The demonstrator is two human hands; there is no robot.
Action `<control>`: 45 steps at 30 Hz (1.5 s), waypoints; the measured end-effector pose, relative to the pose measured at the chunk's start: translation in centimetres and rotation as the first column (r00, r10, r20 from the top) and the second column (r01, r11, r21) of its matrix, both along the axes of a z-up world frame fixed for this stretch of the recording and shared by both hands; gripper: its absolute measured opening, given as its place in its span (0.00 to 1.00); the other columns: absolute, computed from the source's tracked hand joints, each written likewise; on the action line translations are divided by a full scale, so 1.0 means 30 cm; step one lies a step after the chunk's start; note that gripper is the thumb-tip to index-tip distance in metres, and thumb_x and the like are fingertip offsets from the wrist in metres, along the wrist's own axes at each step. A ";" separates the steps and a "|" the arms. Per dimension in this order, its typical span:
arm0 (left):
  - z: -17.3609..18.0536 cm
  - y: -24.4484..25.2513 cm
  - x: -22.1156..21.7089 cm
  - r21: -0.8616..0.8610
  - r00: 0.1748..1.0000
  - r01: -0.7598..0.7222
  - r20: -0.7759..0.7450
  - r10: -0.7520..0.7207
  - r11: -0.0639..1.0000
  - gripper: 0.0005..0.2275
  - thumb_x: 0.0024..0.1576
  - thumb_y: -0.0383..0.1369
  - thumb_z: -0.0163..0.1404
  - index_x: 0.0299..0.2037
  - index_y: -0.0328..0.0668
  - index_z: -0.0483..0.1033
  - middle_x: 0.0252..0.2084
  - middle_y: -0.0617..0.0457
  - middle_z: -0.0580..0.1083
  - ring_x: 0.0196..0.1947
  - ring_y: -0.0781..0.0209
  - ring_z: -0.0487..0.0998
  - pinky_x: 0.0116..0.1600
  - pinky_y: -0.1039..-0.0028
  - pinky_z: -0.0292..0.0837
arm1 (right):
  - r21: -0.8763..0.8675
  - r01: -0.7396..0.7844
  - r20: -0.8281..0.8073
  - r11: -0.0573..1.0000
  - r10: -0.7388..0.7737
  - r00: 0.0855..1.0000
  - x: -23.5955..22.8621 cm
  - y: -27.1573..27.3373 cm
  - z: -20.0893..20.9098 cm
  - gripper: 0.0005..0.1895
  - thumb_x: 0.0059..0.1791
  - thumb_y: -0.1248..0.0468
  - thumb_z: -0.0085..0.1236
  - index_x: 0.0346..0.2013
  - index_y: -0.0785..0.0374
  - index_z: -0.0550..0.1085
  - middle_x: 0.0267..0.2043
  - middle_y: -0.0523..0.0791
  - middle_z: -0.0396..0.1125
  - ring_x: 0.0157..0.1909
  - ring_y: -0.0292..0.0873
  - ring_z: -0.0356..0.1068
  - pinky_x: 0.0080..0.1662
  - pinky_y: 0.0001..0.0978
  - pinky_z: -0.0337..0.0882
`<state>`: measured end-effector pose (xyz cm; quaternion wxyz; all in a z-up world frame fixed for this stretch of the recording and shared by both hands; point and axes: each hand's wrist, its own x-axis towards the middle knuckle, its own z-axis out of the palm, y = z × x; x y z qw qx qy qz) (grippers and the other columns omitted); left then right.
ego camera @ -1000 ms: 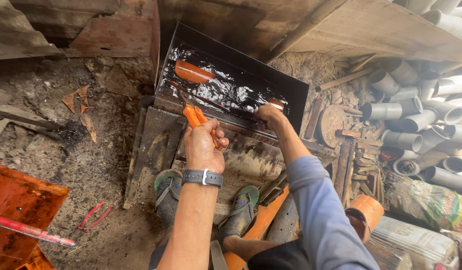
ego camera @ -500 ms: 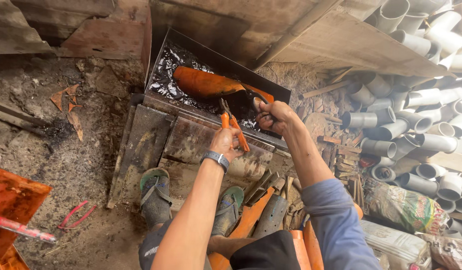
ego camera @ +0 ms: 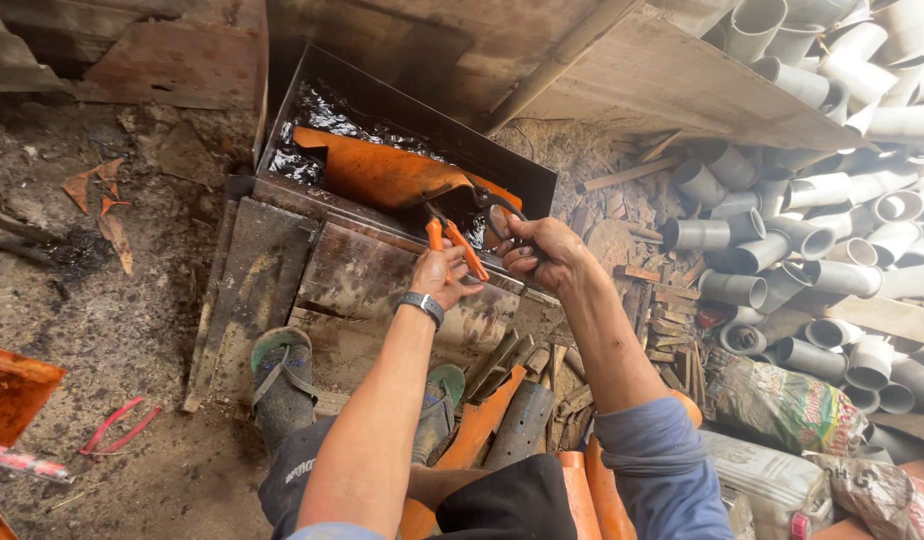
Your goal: The person repeatedly dips orange cylindrical pipe sections into a black liquid bath, then removes them and places them on a nearby surface. The person uses pliers to handle the pipes and a metal rod to adjust the bath contents.
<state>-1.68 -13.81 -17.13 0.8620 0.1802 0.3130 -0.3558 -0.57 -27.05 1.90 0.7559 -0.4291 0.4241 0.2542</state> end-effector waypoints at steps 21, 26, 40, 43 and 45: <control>-0.128 -0.083 -0.090 -0.050 0.990 -0.095 0.103 0.099 0.994 0.13 0.56 0.21 0.48 0.45 0.53 0.64 0.58 0.44 0.61 0.68 0.41 0.59 0.60 0.18 0.61 | 0.053 0.015 -0.010 0.998 -0.014 1.000 -0.047 -0.015 0.044 0.11 0.58 0.61 0.40 0.45 0.68 0.63 0.32 0.46 0.59 0.22 0.29 0.51 0.18 0.15 0.52; -0.106 -0.044 -0.057 0.014 0.988 -0.089 0.130 0.087 0.996 0.11 0.57 0.24 0.48 0.45 0.54 0.64 0.53 0.49 0.69 0.59 0.47 0.70 0.56 0.22 0.57 | -0.061 0.038 -0.010 0.997 -0.039 0.999 -0.105 -0.002 0.042 0.11 0.58 0.61 0.42 0.41 0.69 0.65 0.32 0.49 0.59 0.21 0.31 0.53 0.17 0.16 0.52; 0.128 0.260 0.079 0.365 0.936 -0.069 0.347 -0.066 0.928 0.12 0.57 0.25 0.49 0.43 0.54 0.59 0.38 0.53 0.72 0.33 0.61 0.75 0.34 0.59 0.69 | -0.218 0.155 0.139 0.963 -0.127 0.982 -0.209 -0.013 0.021 0.11 0.57 0.63 0.48 0.35 0.67 0.65 0.30 0.48 0.60 0.20 0.31 0.51 0.18 0.19 0.52; 0.202 0.261 0.093 0.477 0.870 -0.098 0.467 -0.157 0.873 0.13 0.57 0.23 0.49 0.45 0.51 0.59 0.34 0.54 0.67 0.26 0.65 0.71 0.28 0.72 0.68 | -0.235 0.174 0.187 0.956 -0.131 0.973 -0.255 -0.004 -0.017 0.11 0.57 0.63 0.48 0.35 0.67 0.65 0.29 0.47 0.60 0.20 0.31 0.51 0.18 0.19 0.52; 0.251 0.268 0.112 0.570 0.857 -0.088 0.461 -0.230 0.817 0.13 0.58 0.23 0.49 0.47 0.52 0.60 0.33 0.57 0.64 0.24 0.70 0.68 0.25 0.79 0.67 | -0.196 0.162 0.275 0.967 -0.105 0.956 -0.290 0.012 -0.043 0.11 0.57 0.63 0.48 0.35 0.68 0.65 0.29 0.46 0.60 0.20 0.31 0.51 0.18 0.20 0.53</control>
